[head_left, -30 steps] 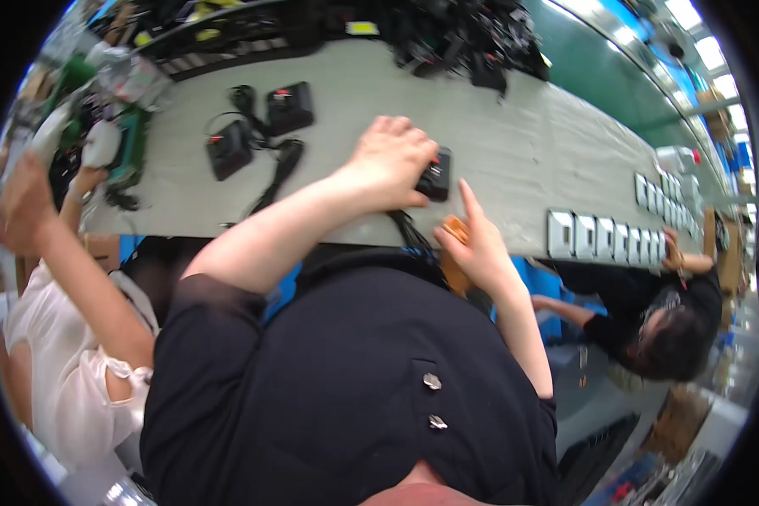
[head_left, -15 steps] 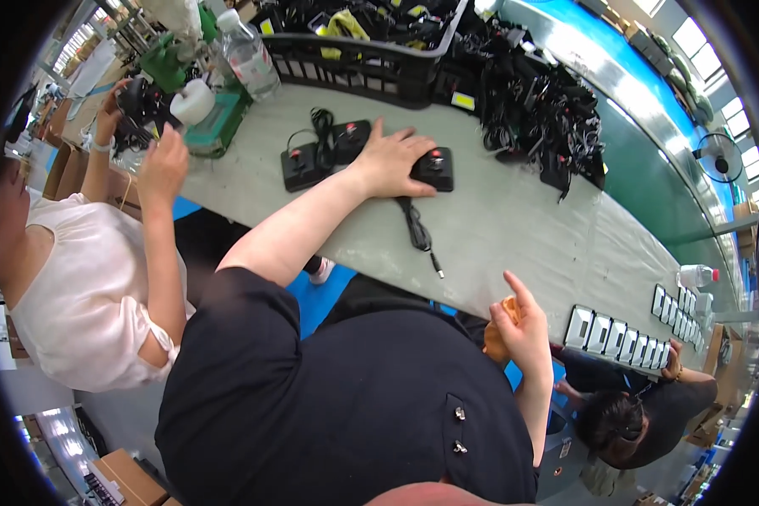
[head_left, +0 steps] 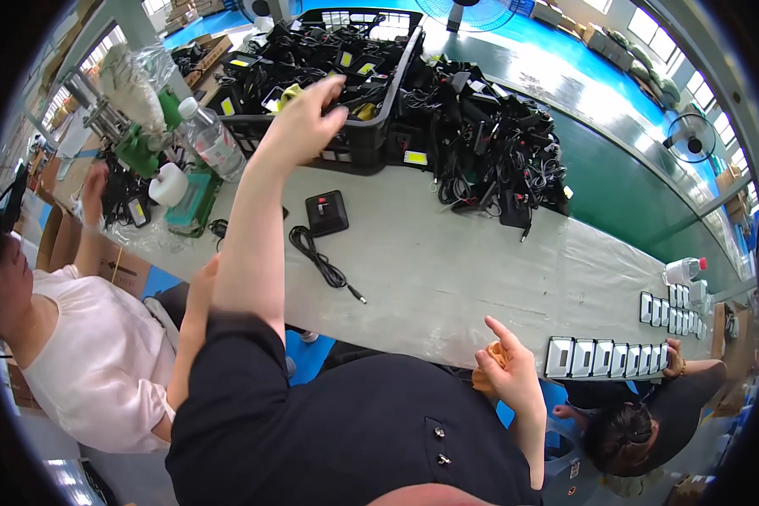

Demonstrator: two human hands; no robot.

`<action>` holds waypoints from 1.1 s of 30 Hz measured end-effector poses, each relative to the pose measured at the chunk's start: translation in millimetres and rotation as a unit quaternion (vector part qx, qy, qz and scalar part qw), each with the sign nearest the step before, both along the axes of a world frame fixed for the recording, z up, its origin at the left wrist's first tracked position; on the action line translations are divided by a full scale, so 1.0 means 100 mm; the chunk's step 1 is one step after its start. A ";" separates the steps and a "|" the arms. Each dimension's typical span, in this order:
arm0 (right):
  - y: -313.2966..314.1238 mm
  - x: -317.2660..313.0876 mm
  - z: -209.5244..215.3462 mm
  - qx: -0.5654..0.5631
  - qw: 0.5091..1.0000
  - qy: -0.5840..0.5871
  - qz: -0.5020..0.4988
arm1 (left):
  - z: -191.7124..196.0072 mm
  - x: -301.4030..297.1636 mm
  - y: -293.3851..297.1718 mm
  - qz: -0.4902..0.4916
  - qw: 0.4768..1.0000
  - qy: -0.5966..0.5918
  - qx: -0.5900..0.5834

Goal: Cleaning and arranging LED light components at an assembly workbench using a cloth.

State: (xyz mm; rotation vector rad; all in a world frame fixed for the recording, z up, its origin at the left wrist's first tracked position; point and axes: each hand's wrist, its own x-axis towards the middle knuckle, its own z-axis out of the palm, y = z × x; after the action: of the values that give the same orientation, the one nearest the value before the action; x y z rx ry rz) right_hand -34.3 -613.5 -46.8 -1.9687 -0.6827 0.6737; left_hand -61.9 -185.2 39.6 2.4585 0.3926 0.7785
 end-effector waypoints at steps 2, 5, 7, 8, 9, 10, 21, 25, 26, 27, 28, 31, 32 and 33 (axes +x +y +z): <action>-0.02 0.03 0.07 0.007 1.000 -0.012 0.001 | -0.11 0.55 0.54 0.042 0.989 0.081 0.118; -0.12 0.03 0.16 0.015 0.999 -0.014 -0.030 | -0.37 1.04 0.89 0.105 0.894 0.392 0.189; -0.22 0.01 0.16 0.017 0.998 -0.013 -0.055 | -0.37 1.11 1.00 0.128 0.895 0.398 0.156; -0.29 0.00 0.17 0.020 0.998 -0.002 -0.063 | -0.40 1.07 1.09 0.151 0.920 0.323 0.164; -0.34 -0.02 0.15 0.023 0.997 0.010 -0.073 | -0.38 1.04 1.15 0.161 0.946 0.225 0.166; -0.40 -0.04 0.11 0.030 0.996 0.022 -0.085 | -0.31 1.03 1.21 0.160 0.972 0.100 0.143; -0.49 -0.06 0.23 0.090 0.991 -0.020 -0.097 | 0.64 0.84 -0.71 -0.235 0.964 -0.089 -0.085; -0.58 -0.12 0.19 0.097 0.992 -0.015 -0.074 | -0.26 0.78 -1.30 -0.248 0.947 0.007 -0.203; -0.62 -0.15 0.19 0.098 0.992 -0.002 -0.077 | -0.57 0.80 -1.35 -0.255 0.934 0.023 -0.250; -0.66 -0.16 0.19 0.102 0.991 0.009 -0.084 | -0.74 0.78 -1.53 -0.239 0.934 0.043 -0.263; -0.71 -0.19 0.18 0.112 0.989 0.024 -0.093 | -1.01 0.79 -1.50 -0.185 0.958 0.069 -0.206; -0.82 -0.20 0.09 0.140 0.980 0.064 -0.128 | -1.20 0.53 -1.76 -0.061 0.984 -0.125 0.113; -0.84 -0.20 0.06 0.158 0.973 0.086 -0.143 | -1.15 0.40 -1.86 -0.134 0.976 -0.115 0.129; -0.86 -0.20 0.03 0.156 0.973 0.085 -0.148 | -1.07 0.25 -1.97 -0.203 0.963 -0.104 0.146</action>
State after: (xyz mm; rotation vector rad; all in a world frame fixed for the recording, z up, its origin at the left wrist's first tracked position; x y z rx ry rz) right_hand -54.3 -699.4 -43.8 -1.6544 -0.3551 0.5105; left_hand -37.2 -382.6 -67.4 2.5617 -0.3213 0.9506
